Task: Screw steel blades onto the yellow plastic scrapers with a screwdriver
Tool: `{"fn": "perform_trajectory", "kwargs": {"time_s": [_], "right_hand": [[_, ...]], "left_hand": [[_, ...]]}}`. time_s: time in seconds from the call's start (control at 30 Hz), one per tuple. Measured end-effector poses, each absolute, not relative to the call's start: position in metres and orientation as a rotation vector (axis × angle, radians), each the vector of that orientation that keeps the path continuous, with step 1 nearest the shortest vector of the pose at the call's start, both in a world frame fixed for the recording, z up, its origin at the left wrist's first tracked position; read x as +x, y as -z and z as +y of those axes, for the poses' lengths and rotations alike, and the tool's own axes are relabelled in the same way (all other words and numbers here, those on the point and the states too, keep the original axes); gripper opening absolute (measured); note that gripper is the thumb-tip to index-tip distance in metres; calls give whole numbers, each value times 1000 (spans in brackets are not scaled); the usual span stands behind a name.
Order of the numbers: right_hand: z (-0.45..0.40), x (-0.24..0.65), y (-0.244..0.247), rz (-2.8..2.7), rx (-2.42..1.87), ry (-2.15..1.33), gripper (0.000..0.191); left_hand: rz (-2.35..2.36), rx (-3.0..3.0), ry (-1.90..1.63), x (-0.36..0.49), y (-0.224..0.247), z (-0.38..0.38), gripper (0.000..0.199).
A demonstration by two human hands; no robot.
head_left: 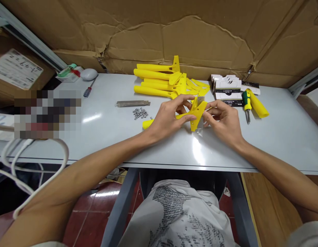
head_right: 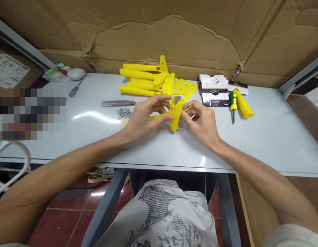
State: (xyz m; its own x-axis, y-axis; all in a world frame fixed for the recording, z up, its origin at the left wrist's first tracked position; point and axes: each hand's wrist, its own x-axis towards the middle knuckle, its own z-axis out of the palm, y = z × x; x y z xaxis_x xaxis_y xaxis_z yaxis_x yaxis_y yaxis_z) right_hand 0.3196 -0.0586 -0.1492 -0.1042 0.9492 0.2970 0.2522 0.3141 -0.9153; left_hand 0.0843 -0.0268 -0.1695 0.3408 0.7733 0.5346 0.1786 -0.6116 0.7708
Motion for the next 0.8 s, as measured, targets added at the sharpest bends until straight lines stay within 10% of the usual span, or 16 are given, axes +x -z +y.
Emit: {"fn": "perform_trajectory", "kwargs": {"time_s": [0.8], "right_hand": [[-64, 319, 138, -1529, -1096, -1125, 45]], "left_hand": [[947, 2060, -1250, 86, 166, -32, 42]]}}
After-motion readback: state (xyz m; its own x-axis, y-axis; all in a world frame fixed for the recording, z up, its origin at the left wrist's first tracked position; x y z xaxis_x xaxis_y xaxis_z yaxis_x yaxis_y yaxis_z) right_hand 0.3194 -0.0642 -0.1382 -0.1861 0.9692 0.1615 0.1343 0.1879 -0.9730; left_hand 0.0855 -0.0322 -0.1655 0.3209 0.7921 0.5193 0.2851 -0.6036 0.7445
